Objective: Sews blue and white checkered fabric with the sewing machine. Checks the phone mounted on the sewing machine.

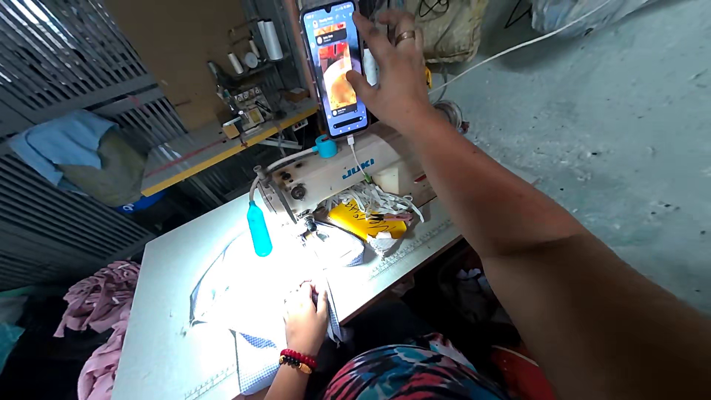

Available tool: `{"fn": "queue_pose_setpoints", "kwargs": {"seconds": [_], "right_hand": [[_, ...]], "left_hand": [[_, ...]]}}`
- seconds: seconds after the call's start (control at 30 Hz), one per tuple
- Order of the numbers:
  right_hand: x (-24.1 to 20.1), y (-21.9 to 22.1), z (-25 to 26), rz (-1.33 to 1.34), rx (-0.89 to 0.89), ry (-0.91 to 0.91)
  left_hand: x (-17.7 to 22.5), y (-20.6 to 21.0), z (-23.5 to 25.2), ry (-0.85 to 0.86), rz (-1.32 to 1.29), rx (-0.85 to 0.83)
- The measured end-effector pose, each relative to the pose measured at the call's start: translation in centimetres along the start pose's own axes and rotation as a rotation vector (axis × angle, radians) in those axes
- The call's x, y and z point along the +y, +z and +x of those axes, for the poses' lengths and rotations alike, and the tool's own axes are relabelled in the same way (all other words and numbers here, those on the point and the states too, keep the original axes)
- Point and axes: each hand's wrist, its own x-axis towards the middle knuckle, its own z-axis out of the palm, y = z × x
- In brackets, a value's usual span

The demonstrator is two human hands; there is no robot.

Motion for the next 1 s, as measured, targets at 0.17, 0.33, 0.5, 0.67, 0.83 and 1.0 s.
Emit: {"fn": "queue_pose_setpoints", "kwargs": {"seconds": [0.17,0.33,0.5,0.67,0.83,1.0], "right_hand": [[-4.0,-2.9,-1.1,-0.262,-0.123,0.06],[-0.9,0.3,0.1,-0.086,0.086,-0.059],[-1.6,-0.7,-0.4,-0.141,0.066,0.0],[-4.6,-0.4,-9.0,0.355,-0.167,0.09],[-9.1,3.7,-26.3,0.377,-0.992,0.204],[-12.3,6.8,-29.7,0.084,-1.019,0.255]], "left_hand": [[0.1,-0.1,0.0,-0.005,0.004,-0.022],[0.2,-0.2,-0.1,-0.039,-0.002,-0.043],[-0.1,-0.1,0.2,-0.017,-0.069,-0.035],[-0.9,0.0,-0.9,0.048,-0.47,0.22],[0.4,-1.5,-1.2,-0.295,-1.041,0.126],[0.3,-2.9,-1.5,-0.425,-1.069,0.082]]}}
